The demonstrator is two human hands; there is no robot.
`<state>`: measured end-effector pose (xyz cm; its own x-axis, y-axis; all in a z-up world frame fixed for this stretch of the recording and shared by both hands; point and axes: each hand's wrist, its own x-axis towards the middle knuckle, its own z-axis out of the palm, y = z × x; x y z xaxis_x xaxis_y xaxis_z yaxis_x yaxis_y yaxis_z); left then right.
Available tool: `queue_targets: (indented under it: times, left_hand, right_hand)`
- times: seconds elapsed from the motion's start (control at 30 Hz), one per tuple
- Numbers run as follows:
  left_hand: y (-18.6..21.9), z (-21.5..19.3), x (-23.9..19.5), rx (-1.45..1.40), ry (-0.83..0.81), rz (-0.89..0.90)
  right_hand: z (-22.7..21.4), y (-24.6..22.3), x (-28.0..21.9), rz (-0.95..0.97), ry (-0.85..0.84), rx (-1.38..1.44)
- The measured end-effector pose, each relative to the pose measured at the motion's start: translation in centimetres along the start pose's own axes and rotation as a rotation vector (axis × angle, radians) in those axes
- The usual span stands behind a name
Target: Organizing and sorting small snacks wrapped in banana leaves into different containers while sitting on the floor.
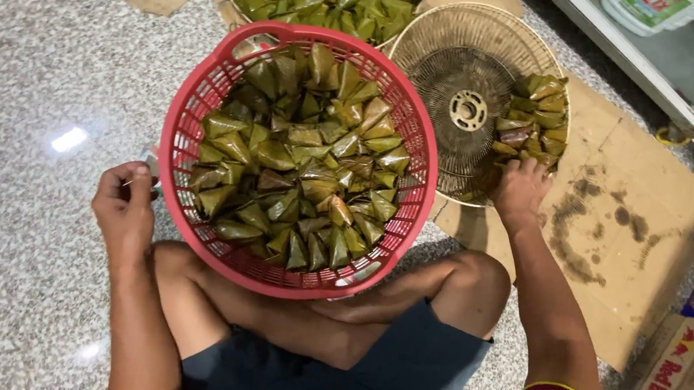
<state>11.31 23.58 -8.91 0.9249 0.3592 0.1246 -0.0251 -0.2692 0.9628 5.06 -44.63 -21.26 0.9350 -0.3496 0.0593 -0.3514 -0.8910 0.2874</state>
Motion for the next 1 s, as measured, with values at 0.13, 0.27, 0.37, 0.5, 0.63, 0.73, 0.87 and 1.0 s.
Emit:
queue_targets:
  times: [0.13, 0.27, 0.37, 0.5, 0.63, 0.73, 0.87, 1.0]
  left_hand:
    - [1.2, 0.5, -0.4, -0.017, 0.019, -0.018]
    - [1.8, 0.6, -0.4, -0.024, 0.021, -0.015]
    - [3.1, 0.5, -0.2, -0.069, 0.074, 0.053]
    - [2.7, 0.1, 0.1, -0.176, 0.189, 0.207]
    - [5.4, 2.4, -1.5, -0.172, 0.237, 0.34]
    - [10.1, 5.8, -5.0, -0.137, 0.211, 0.45]
    - [16.1, 10.3, -10.3, -0.205, -0.249, 0.596]
    - [18.2, 14.4, -14.1, -0.31, -0.524, 0.362]
  right_hand:
    - [0.1, 0.0, -1.0, 0.006, 0.119, -0.006]
    - [-1.3, 0.4, -1.8, 0.054, 0.114, 0.023]
    - [-3.3, 1.0, -1.9, 0.28, 0.156, 0.289]
    - [-4.3, 1.9, -2.3, 0.493, 0.415, 1.289]
    - [-12.1, -4.0, -3.6, 0.66, 0.308, 1.963]
    - [-16.3, -8.2, -5.0, 0.627, 0.124, 2.251]
    - [-18.6, -13.8, -6.9, 0.216, -0.085, 2.669]
    - [-24.2, -19.1, -10.5, -0.126, 0.005, 2.721]
